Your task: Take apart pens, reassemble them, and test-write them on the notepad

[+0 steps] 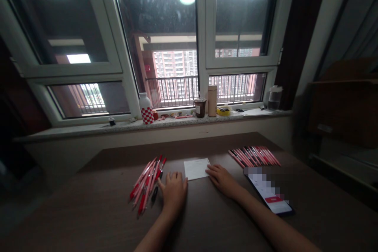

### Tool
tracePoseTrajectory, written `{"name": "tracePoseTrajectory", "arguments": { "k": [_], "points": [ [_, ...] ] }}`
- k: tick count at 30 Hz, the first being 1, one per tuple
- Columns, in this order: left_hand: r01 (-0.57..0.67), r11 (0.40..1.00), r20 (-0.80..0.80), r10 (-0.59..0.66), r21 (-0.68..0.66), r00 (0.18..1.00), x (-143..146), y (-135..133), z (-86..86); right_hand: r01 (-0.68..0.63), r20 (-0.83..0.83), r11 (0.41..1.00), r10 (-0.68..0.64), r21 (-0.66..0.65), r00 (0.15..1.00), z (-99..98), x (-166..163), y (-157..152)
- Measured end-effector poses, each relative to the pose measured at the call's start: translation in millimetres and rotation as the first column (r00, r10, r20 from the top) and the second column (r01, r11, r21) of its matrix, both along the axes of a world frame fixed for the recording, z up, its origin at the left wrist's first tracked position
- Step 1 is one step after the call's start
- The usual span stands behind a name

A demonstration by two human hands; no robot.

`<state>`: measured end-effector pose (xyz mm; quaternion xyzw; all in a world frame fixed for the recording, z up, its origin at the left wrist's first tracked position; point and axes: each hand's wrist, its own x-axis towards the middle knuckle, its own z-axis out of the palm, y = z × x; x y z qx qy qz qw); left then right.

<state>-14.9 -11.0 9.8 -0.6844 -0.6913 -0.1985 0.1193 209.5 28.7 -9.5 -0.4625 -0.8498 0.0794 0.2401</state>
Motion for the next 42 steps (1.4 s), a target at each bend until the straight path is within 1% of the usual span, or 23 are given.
{"name": "tracePoseTrajectory", "arguments": {
  "k": [5,11,15,19,22,26,30,34,39,42],
  "points": [
    [-0.036,0.999,0.025,0.037,-0.026,0.999,-3.9,0.8,-1.7,-0.004,-0.008,1.000,0.004,-0.010,1.000,-2.8,0.4,0.5],
    [-0.042,0.999,0.003,0.042,0.002,0.999,-5.7,2.6,-2.8,0.006,-0.019,1.000,-0.007,-0.016,1.000,-5.6,0.9,3.0],
    [-0.110,0.994,-0.020,0.111,0.024,0.994,-7.6,4.1,-3.4,0.006,-0.025,1.000,-0.007,-0.025,1.000,-6.4,1.8,3.5],
    [-0.158,0.987,-0.032,0.158,-0.014,0.987,-8.3,5.6,-4.8,0.007,-0.018,1.000,-0.007,-0.018,1.000,-5.6,2.2,2.8],
    [-0.163,0.986,-0.029,0.162,-0.023,0.986,-8.3,5.8,-5.1,0.012,-0.015,1.000,-0.012,-0.016,1.000,-5.0,2.4,2.2],
    [-0.166,0.986,-0.042,0.166,0.000,0.985,-9.4,6.2,-5.7,0.006,-0.019,1.000,-0.006,-0.013,1.000,-4.4,2.8,1.4],
    [-0.187,0.982,-0.031,0.186,-0.021,0.982,-12.0,8.1,-7.1,0.014,-0.015,1.000,-0.014,-0.021,1.000,-4.2,2.9,1.4],
    [-0.165,0.985,0.016,0.166,-0.044,0.986,-14.7,11.9,-8.5,0.008,-0.014,0.999,-0.009,-0.035,1.000,-4.3,2.7,2.2],
    [-0.072,0.997,0.039,0.073,-0.033,0.997,-15.4,14.3,-8.3,0.005,-0.024,0.999,-0.006,-0.038,1.000,-3.8,2.9,1.6],
    [-0.076,0.995,0.041,0.078,-0.063,0.996,-14.3,12.0,-6.2,0.006,-0.027,0.999,-0.007,-0.041,1.000,-2.6,3.1,0.4]
  ]
}}
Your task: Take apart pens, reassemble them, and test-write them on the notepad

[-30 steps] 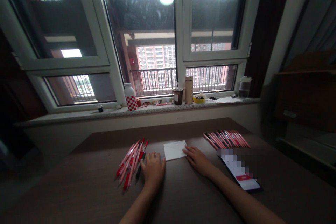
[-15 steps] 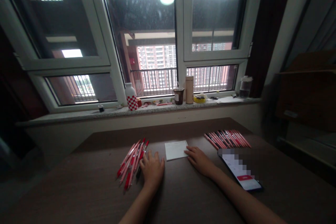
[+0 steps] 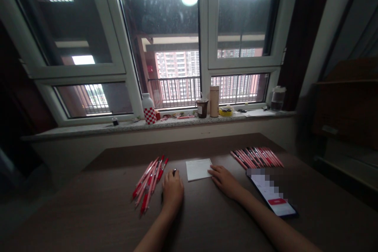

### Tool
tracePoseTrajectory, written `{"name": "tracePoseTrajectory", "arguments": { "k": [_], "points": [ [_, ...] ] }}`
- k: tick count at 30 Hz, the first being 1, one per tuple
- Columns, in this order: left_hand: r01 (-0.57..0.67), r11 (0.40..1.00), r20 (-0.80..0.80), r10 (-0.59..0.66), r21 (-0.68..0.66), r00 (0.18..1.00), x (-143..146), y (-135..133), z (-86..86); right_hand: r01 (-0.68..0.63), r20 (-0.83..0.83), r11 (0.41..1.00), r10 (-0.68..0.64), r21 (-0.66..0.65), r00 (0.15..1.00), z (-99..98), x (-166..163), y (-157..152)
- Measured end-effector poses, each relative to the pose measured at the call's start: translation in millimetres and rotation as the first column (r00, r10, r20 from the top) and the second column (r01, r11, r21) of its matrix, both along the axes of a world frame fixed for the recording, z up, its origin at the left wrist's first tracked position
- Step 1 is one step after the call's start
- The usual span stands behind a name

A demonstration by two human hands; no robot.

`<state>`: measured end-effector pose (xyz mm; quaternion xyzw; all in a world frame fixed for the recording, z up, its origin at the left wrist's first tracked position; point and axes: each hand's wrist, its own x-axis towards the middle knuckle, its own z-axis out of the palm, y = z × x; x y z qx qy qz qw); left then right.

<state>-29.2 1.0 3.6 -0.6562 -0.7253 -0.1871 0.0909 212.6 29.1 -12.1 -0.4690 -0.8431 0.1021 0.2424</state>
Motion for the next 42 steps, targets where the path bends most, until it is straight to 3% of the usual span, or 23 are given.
{"name": "tracePoseTrajectory", "arguments": {
  "k": [12,22,28,32,38,42],
  "points": [
    [-0.008,0.999,-0.013,0.009,0.035,1.000,-5.6,-1.8,3.6,-0.025,0.016,1.000,0.025,-0.008,1.000,1.2,0.3,0.5],
    [0.165,0.976,0.200,-0.191,0.139,0.961,6.5,-5.3,10.8,-0.008,0.047,1.000,0.009,-0.017,0.999,1.5,-0.3,0.6],
    [0.289,0.951,0.324,-0.309,0.109,0.894,17.7,-8.6,11.5,-0.012,-0.148,0.996,0.024,0.087,0.989,5.4,-5.3,-1.5],
    [0.384,0.918,0.365,-0.392,0.097,0.845,26.3,-10.5,10.4,-0.042,-0.273,0.996,0.063,0.084,0.960,8.5,-10.6,-5.5],
    [0.476,0.874,0.325,-0.481,0.101,0.814,31.3,-12.3,7.4,-0.081,-0.309,0.994,0.101,0.078,0.946,5.8,-16.6,-9.3],
    [0.467,0.877,0.320,-0.478,0.114,0.818,31.1,-12.5,5.8,-0.068,-0.326,0.994,0.092,0.083,0.941,3.1,-17.3,-7.2]
  ]
}}
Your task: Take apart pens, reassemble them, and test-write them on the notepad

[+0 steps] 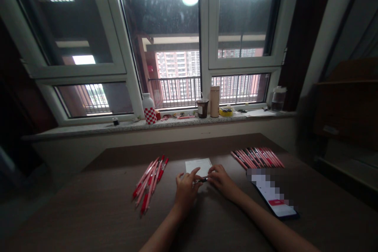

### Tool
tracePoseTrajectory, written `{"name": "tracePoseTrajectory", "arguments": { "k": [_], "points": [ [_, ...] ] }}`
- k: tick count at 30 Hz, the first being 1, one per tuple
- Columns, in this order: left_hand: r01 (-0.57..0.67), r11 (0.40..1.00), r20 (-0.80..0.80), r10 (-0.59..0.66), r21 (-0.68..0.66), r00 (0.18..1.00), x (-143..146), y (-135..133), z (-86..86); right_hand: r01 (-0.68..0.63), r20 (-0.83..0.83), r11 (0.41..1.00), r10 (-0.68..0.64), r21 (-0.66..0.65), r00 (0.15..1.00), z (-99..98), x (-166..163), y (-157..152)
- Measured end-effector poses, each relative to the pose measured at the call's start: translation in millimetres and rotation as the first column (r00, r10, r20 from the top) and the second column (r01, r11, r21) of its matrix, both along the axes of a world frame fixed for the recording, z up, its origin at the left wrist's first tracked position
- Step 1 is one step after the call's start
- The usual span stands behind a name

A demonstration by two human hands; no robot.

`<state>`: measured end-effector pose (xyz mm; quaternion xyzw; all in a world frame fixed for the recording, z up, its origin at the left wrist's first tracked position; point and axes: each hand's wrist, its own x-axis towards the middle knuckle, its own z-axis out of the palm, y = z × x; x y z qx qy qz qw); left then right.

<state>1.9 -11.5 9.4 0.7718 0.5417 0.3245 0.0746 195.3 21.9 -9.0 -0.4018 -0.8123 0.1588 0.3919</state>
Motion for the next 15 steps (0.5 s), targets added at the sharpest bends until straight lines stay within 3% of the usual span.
{"name": "tracePoseTrajectory", "arguments": {
  "k": [9,15],
  "points": [
    [-0.069,0.995,-0.112,0.077,0.068,0.991,-3.2,-1.4,1.6,0.079,-0.088,0.993,-0.087,-0.088,0.992,-2.9,8.0,6.4],
    [-0.025,0.993,-0.102,0.037,0.116,0.994,-2.3,-5.5,6.6,0.136,-0.072,0.987,-0.143,-0.091,0.987,-6.5,3.2,4.3]
  ]
}}
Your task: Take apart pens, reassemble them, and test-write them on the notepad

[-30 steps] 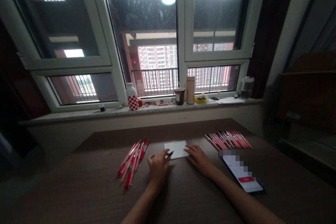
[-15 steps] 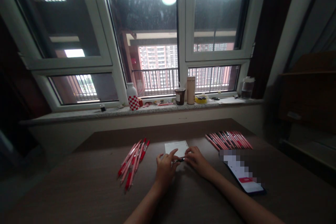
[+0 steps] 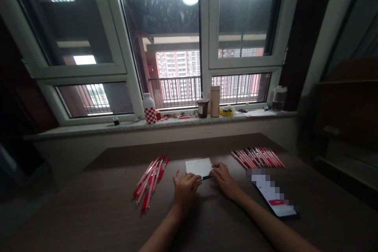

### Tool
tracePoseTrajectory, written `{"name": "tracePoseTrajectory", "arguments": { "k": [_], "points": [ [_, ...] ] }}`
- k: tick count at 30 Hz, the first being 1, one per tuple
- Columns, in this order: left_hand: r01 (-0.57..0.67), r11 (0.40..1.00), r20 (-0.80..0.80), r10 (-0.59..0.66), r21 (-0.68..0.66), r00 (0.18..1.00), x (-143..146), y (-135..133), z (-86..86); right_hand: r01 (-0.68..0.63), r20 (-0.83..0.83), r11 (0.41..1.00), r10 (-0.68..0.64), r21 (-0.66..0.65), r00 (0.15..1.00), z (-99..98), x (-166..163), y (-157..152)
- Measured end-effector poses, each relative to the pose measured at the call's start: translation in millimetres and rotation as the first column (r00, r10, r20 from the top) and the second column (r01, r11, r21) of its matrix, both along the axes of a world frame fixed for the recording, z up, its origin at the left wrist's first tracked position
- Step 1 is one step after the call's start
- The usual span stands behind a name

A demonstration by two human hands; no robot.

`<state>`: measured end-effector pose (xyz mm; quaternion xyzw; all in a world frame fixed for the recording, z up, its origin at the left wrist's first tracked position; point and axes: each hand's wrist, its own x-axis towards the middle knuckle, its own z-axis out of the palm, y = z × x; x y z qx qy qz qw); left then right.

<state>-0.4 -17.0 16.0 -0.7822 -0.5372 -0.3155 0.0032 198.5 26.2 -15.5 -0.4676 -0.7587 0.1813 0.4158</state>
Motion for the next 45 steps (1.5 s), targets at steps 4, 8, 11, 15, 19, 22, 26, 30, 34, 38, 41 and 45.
{"name": "tracePoseTrajectory", "arguments": {
  "k": [4,8,11,15,19,22,26,30,34,38,41,45],
  "points": [
    [0.023,0.999,-0.016,-0.023,0.022,1.000,1.9,-3.0,2.0,-0.034,0.055,0.999,0.034,-0.011,0.998,0.5,0.1,1.0],
    [-0.014,0.999,-0.005,0.014,0.041,1.000,3.9,-4.6,2.3,-0.018,0.100,1.000,0.018,0.003,0.995,1.6,-0.5,0.7],
    [-0.022,0.997,0.024,0.020,0.070,1.000,5.0,-5.1,2.0,0.012,0.109,0.999,-0.016,0.033,0.994,0.0,-2.1,-0.4],
    [-0.017,0.997,0.068,0.012,0.075,0.998,5.3,-4.9,1.6,0.007,0.090,1.000,-0.008,0.007,0.996,-4.9,-2.0,0.7],
    [-0.015,0.999,0.081,0.012,0.042,0.997,5.3,-4.5,1.7,-0.025,0.066,0.999,0.028,-0.047,0.997,-9.3,0.9,5.6],
    [-0.024,1.000,0.090,0.024,-0.005,0.996,5.2,-4.5,2.0,-0.032,0.035,0.997,0.035,-0.076,0.999,-8.7,2.4,8.2],
    [-0.032,0.997,0.130,0.040,-0.065,0.991,4.2,-4.2,3.1,-0.042,0.021,0.993,0.044,-0.113,0.999,-2.1,2.5,6.2],
    [-0.042,0.991,0.174,0.065,-0.130,0.983,3.2,-3.4,2.8,-0.060,0.018,0.992,0.062,-0.114,0.998,3.2,3.1,1.7],
    [-0.056,0.984,0.195,0.090,-0.170,0.977,3.4,-4.6,2.9,-0.085,0.013,0.994,0.086,-0.065,0.996,1.5,4.4,1.7],
    [-0.074,0.985,0.205,0.106,-0.156,0.973,4.3,-6.8,5.5,-0.027,-0.008,0.999,0.027,-0.042,1.000,-4.1,4.5,6.0],
    [-0.075,0.983,0.208,0.110,-0.166,0.972,4.5,-6.9,6.0,-0.003,0.004,0.999,0.003,-0.039,1.000,-5.6,4.7,7.2],
    [-0.076,0.985,0.209,0.108,-0.155,0.972,3.3,-5.2,3.4,0.001,0.000,0.999,-0.001,-0.049,1.000,-3.2,4.3,4.9]
  ]
}}
